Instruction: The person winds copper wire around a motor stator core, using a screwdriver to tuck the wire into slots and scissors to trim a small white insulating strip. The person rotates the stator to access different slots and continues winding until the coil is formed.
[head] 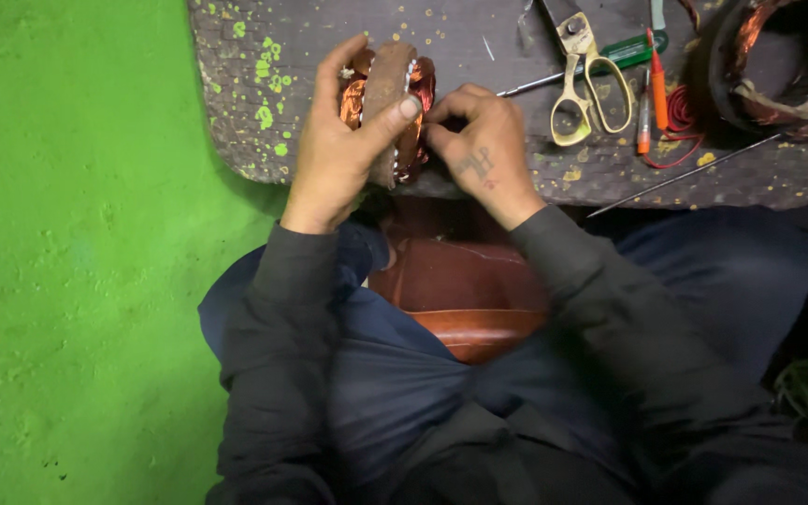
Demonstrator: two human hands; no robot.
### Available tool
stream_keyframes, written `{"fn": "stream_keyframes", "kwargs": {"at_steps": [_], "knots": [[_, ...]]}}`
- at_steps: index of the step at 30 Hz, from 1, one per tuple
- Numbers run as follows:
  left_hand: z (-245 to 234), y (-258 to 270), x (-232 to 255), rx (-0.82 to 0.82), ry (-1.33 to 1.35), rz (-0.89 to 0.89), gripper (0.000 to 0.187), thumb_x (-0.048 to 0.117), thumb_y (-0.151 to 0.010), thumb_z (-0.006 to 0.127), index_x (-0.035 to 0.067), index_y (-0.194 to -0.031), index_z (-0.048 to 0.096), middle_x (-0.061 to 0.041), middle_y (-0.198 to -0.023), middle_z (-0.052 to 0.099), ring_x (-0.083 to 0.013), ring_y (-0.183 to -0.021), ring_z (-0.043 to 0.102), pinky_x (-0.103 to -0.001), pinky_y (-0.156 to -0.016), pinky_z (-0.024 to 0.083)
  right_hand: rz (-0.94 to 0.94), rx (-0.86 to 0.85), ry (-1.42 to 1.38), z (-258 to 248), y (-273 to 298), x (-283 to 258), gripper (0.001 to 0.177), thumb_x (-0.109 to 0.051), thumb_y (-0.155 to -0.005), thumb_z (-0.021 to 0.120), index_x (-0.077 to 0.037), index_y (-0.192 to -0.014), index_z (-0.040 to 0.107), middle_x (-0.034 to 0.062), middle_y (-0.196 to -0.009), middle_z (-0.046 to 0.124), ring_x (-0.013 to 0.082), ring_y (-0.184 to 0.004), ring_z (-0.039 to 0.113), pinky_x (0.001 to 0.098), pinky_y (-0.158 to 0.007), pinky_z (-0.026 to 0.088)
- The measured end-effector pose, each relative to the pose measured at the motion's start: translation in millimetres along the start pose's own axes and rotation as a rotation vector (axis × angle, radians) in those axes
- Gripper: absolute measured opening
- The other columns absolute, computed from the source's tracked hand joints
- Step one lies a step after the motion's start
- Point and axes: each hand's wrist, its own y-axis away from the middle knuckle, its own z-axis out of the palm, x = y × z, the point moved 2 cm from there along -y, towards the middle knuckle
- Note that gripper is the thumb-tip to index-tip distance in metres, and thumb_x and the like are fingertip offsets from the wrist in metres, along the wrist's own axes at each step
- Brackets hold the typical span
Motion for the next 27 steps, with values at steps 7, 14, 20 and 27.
{"fn": "stream_keyframes", "kwargs": {"at_steps": [7,14,20,27], "knots": [[2,1,-1,-0.024,-0.018,0.036,0.083,0.027,-0.093,0.088,0.008,-0.156,0.039,-0.016,-0.149,0.054,-0.0266,-0.137,0.058,-0.039,-0.117,0.051,0.015,-0.030,0.000,0,-1,-1,0.012,-0.007,-0.079,0.071,0.001,-0.088,0.073,0.0157,-0.090,0.069,0.0347,-0.080,0.068,0.0408,-0.074,0.052],[-2,1,-4,-0.024,-0.015,0.019,0.081,0.025,-0.094,0.086,0.008,-0.157,0.039,-0.016,-0.152,0.052,-0.0272,-0.141,0.055,-0.039,-0.121,0.048,-0.040,-0.022,-0.016,3,-1,2,0.013,-0.008,-0.081,0.073,0.000,-0.091,0.074,0.0166,-0.092,0.070,0.0378,-0.086,0.068,0.0412,-0.078,0.053],[-2,2,-6,-0.015,0.017,0.035,0.080,0.024,-0.094,0.086,0.008,-0.157,0.039,-0.015,-0.152,0.052,-0.0264,-0.142,0.055,-0.039,-0.122,0.047,0.290,-0.267,-0.327,-12,-4,23,0.022,-0.012,-0.090,0.075,-0.003,-0.110,0.078,0.0113,-0.094,0.078,0.0216,-0.080,0.074,0.0313,-0.075,0.058],[-3,3,-12,-0.029,0.048,0.037,0.080,0.019,-0.095,0.086,0.008,-0.157,0.038,-0.016,-0.152,0.053,-0.0259,-0.140,0.057,-0.039,-0.120,0.050,0.505,-0.310,-0.707,-12,-5,33,0.021,-0.004,-0.096,0.070,0.009,-0.112,0.074,0.0144,-0.094,0.077,0.0149,-0.079,0.074,0.0236,-0.069,0.062]]}}
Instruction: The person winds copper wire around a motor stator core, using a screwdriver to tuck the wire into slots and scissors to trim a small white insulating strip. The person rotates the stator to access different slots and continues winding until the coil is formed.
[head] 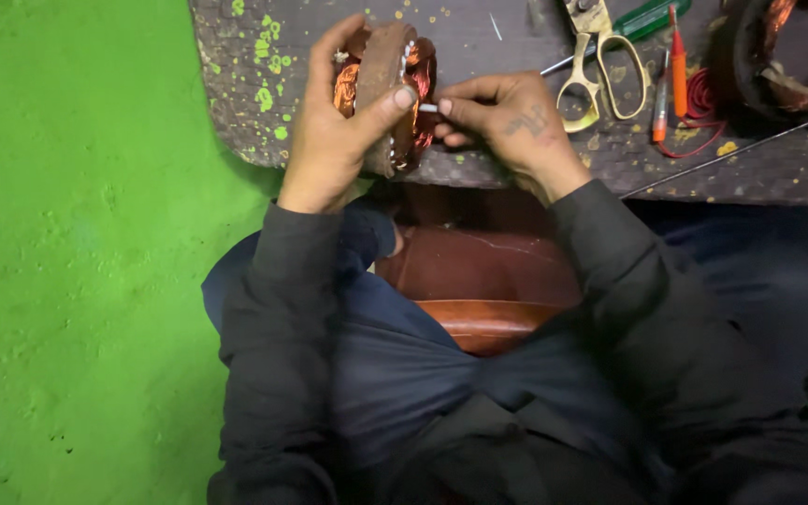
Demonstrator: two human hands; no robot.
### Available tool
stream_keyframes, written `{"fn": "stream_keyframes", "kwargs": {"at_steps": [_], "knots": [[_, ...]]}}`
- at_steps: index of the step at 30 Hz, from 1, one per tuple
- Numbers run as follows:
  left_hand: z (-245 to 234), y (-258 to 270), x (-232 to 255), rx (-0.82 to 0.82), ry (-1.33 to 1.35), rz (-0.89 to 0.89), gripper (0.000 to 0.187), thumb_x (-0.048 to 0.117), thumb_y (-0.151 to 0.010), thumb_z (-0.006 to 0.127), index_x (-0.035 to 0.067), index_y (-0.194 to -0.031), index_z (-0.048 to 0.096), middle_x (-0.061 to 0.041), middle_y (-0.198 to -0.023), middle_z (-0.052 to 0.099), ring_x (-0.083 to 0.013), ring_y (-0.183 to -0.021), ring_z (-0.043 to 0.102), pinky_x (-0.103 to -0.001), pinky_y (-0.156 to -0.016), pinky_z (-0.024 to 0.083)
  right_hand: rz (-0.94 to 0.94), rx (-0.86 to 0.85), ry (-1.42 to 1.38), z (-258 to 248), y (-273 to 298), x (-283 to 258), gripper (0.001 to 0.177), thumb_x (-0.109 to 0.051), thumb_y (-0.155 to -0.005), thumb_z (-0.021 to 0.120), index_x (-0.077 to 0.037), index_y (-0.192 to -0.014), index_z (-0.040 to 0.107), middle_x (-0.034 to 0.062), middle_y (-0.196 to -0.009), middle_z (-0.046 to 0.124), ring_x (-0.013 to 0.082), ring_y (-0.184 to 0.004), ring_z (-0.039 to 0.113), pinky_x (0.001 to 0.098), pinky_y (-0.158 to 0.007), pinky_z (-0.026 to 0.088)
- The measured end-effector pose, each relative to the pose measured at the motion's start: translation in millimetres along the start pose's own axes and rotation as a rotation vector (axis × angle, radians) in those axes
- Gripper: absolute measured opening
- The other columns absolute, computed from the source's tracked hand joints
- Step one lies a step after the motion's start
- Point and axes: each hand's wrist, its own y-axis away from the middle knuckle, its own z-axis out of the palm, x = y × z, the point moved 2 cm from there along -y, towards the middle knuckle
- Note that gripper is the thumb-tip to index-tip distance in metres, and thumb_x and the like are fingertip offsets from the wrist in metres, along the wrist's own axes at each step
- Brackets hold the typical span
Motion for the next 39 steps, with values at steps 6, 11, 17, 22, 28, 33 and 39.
{"fn": "stream_keyframes", "kwargs": {"at_steps": [6,11,17,22,28,33,39], "knots": [[1,-1,2,0.004,0.010,0.001,0.080,0.018,-0.095,0.087,0.008,-0.157,0.038,-0.016,-0.152,0.052,-0.0267,-0.141,0.057,-0.040,-0.121,0.050,0.021,0.006,0.058,0,-4,-4,0.019,-0.004,-0.094,0.073,0.009,-0.107,0.074,0.0148,-0.088,0.077,0.0160,-0.073,0.076,0.0243,-0.063,0.063],[2,0,1,0.014,-0.049,0.034,0.079,0.017,-0.097,0.087,0.008,-0.159,0.038,-0.016,-0.154,0.052,-0.0268,-0.143,0.056,-0.039,-0.124,0.048,0.019,0.001,0.032,1,-3,-2,0.018,-0.004,-0.094,0.074,0.009,-0.105,0.075,0.0143,-0.087,0.077,0.0153,-0.072,0.076,0.0244,-0.064,0.063],[2,-1,-1,0.017,-0.024,0.004,0.079,0.017,-0.096,0.086,0.007,-0.158,0.038,-0.016,-0.151,0.052,-0.0267,-0.140,0.057,-0.040,-0.121,0.050,-0.022,0.015,0.013,4,-4,3,0.017,-0.004,-0.094,0.074,0.008,-0.104,0.075,0.0132,-0.088,0.077,0.0140,-0.071,0.075,0.0240,-0.063,0.063],[1,0,1,-0.001,-0.038,0.018,0.078,0.016,-0.099,0.085,0.008,-0.160,0.037,-0.016,-0.151,0.050,-0.0258,-0.141,0.054,-0.040,-0.126,0.047,-0.029,0.028,0.014,6,-4,4,0.017,-0.005,-0.093,0.076,0.008,-0.103,0.076,0.0132,-0.086,0.077,0.0131,-0.068,0.074,0.0242,-0.061,0.062],[2,2,0,-0.004,0.046,-0.015,0.079,0.014,-0.098,0.084,0.009,-0.160,0.035,-0.017,-0.152,0.049,-0.0265,-0.141,0.054,-0.041,-0.126,0.048,-0.030,0.056,0.036,7,-7,7,0.016,-0.005,-0.092,0.077,0.008,-0.101,0.076,0.0129,-0.083,0.077,0.0123,-0.065,0.073,0.0241,-0.058,0.062],[1,9,-9,0.002,0.050,0.041,0.078,0.013,-0.100,0.083,0.009,-0.160,0.034,-0.016,-0.154,0.047,-0.0261,-0.140,0.053,-0.040,-0.123,0.047,-0.051,0.073,0.046,9,-9,13,0.014,-0.005,-0.093,0.077,0.008,-0.100,0.076,0.0109,-0.084,0.077,0.0116,-0.066,0.073,0.0240,-0.057,0.061],[1,20,-17,0.013,0.039,0.125,0.083,0.017,-0.097,0.083,0.009,-0.160,0.031,-0.013,-0.156,0.045,-0.0252,-0.140,0.053,-0.040,-0.123,0.047,-0.076,0.034,0.128,20,6,13,0.020,-0.005,-0.093,0.076,0.002,-0.108,0.066,0.0060,-0.079,0.072,0.0114,-0.064,0.071,0.0251,-0.054,0.058]]}}
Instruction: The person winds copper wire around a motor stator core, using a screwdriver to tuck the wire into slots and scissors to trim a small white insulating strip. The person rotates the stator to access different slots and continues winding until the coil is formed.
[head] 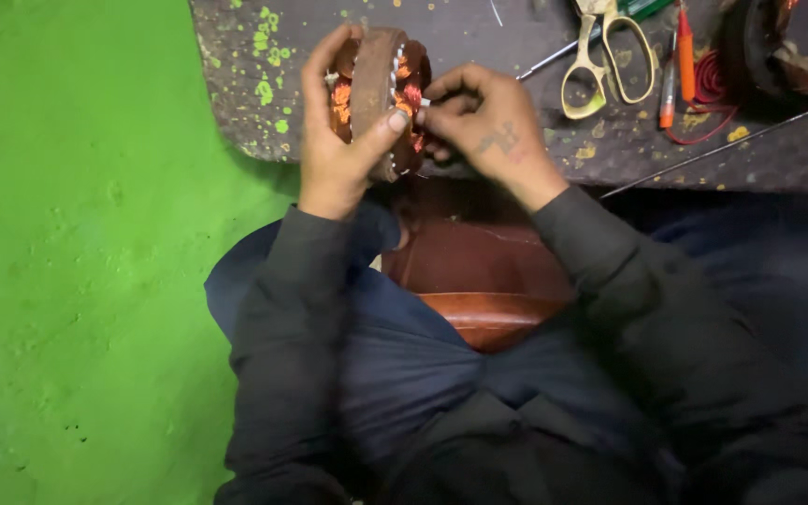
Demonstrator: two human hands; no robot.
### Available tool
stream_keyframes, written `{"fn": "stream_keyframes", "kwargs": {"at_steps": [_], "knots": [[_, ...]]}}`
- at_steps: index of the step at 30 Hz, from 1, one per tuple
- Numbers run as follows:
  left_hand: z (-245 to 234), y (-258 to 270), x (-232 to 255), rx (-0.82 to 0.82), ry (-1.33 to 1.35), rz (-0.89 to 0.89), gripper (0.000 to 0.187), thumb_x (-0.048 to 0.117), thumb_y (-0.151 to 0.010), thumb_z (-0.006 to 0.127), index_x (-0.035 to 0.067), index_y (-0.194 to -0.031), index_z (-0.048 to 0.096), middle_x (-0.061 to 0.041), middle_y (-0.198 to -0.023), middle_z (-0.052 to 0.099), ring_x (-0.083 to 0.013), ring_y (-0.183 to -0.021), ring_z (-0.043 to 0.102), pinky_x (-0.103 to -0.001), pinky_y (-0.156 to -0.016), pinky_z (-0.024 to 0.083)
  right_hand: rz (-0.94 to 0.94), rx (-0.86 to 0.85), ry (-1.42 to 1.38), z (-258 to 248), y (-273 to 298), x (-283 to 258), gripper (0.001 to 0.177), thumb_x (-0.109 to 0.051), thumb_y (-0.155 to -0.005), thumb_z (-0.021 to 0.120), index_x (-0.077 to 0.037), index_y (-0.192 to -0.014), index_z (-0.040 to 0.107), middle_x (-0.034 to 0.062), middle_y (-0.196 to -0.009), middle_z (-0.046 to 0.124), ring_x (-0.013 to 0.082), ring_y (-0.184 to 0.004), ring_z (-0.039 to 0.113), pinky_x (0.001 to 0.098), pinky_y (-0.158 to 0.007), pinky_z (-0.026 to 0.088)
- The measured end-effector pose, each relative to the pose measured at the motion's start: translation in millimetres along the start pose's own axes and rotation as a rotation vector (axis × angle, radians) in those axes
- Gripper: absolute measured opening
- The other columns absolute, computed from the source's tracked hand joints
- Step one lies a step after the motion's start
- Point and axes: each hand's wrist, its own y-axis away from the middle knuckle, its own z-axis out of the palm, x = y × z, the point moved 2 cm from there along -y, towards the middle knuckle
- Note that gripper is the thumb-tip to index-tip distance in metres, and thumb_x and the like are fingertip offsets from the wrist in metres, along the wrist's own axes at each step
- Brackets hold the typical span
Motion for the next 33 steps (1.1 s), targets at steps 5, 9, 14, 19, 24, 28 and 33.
{"fn": "stream_keyframes", "kwargs": {"at_steps": [5,9,14,19,24,28,33], "knots": [[-3,2,-5,0.005,-0.055,0.022,0.080,0.018,-0.099,0.084,0.007,-0.158,0.031,-0.014,-0.157,0.045,-0.0242,-0.138,0.051,-0.039,-0.124,0.045,-0.013,0.102,-0.005,11,2,4,0.024,-0.001,-0.092,0.071,0.001,-0.112,0.058,0.0049,-0.077,0.067,0.0121,-0.061,0.069,0.0258,-0.050,0.056],[1,-2,-2,0.001,-0.054,0.051,0.079,0.020,-0.100,0.083,0.007,-0.158,0.030,-0.014,-0.157,0.045,-0.0235,-0.139,0.052,-0.037,-0.121,0.044,0.024,0.127,-0.083,14,1,6,0.028,0.000,-0.092,0.069,0.001,-0.116,0.053,0.0051,-0.079,0.065,0.0118,-0.056,0.065,0.0262,-0.046,0.051],[4,1,1,0.057,-0.104,0.027,0.077,0.021,-0.099,0.083,0.007,-0.156,0.033,-0.015,-0.152,0.049,-0.0232,-0.134,0.056,-0.038,-0.120,0.050,0.049,0.178,-0.068,14,8,9,0.031,-0.004,-0.094,0.074,0.000,-0.113,0.049,0.0051,-0.076,0.062,0.0120,-0.054,0.064,0.0265,-0.044,0.050],[8,0,8,0.080,-0.034,-0.004,0.076,0.018,-0.099,0.083,0.007,-0.155,0.033,-0.015,-0.149,0.052,-0.0241,-0.133,0.059,-0.038,-0.117,0.051,0.024,0.172,-0.101,13,11,2,0.024,-0.006,-0.096,0.075,0.000,-0.105,0.053,0.0048,-0.075,0.066,0.0106,-0.057,0.067,0.0250,-0.046,0.054],[9,1,9,0.079,-0.044,0.002,0.076,0.018,-0.099,0.084,0.007,-0.155,0.033,-0.016,-0.147,0.052,-0.0239,-0.134,0.059,-0.038,-0.118,0.051,-0.124,0.297,0.200,14,22,-10,0.012,-0.012,-0.096,0.077,-0.002,-0.096,0.071,0.0025,-0.079,0.075,0.0063,-0.064,0.071,0.0239,-0.053,0.056],[7,1,4,0.083,-0.087,0.025,0.076,0.018,-0.099,0.085,0.007,-0.155,0.034,-0.015,-0.147,0.052,-0.0232,-0.135,0.058,-0.037,-0.119,0.050,-0.464,0.403,0.534,18,23,-18,0.009,-0.006,-0.092,0.077,0.002,-0.092,0.074,0.0088,-0.085,0.072,0.0094,-0.069,0.068,0.0286,-0.063,0.055],[6,2,-5,0.102,-0.128,0.082,0.075,0.016,-0.100,0.086,0.007,-0.155,0.035,-0.011,-0.151,0.048,-0.0206,-0.134,0.052,-0.036,-0.121,0.046,-0.275,0.414,0.449,18,5,-3,0.011,-0.009,-0.086,0.076,0.002,-0.087,0.072,0.0036,-0.072,0.071,0.0087,-0.064,0.064,0.0296,-0.061,0.054]]}}
